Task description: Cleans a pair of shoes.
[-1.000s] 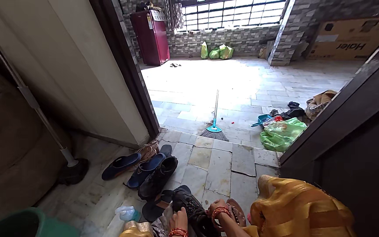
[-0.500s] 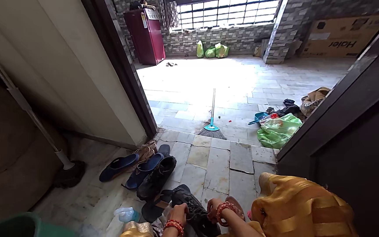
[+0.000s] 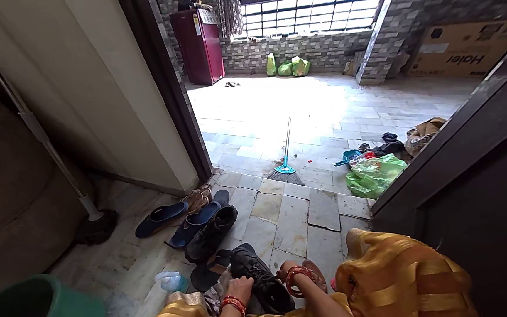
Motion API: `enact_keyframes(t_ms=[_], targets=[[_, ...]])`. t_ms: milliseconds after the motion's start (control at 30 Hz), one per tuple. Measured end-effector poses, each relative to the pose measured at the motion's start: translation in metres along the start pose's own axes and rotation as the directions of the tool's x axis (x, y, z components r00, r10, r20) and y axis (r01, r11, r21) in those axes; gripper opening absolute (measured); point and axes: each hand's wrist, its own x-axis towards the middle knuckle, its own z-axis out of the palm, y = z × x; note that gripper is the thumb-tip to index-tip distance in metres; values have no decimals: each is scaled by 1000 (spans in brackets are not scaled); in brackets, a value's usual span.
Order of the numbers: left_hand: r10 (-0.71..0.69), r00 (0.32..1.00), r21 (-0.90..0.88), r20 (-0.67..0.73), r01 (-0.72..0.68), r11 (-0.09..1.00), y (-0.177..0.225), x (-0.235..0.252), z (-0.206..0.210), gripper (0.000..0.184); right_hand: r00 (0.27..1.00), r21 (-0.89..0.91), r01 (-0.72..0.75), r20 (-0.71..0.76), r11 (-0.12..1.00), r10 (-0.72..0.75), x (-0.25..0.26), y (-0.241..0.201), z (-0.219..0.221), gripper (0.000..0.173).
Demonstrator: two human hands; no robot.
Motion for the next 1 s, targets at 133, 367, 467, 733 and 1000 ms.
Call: enact_keyframes(t_ms=[133, 367, 467, 733, 1000], targets=[[-49, 999, -38, -5, 49, 998, -2, -1, 9, 41, 998, 120, -62, -7, 991, 63, -2, 2, 7, 43], [-105, 994, -156, -14, 101, 983, -4, 0, 15, 36, 991, 105, -97, -85, 990, 106, -17, 2, 6, 41], [-19, 999, -310, 26, 26, 950, -22, 8, 6, 36, 998, 89, 62, -27, 994, -60, 6, 18, -2, 40], [121, 990, -565, 77, -57, 823, -58, 13, -14, 40, 998, -167, 34, 66, 985, -23, -1, 22, -14, 31], [274, 933, -563, 233, -100, 821, -29, 19, -10, 37, 988, -66, 152, 9, 986, -152, 3, 15, -26, 37]])
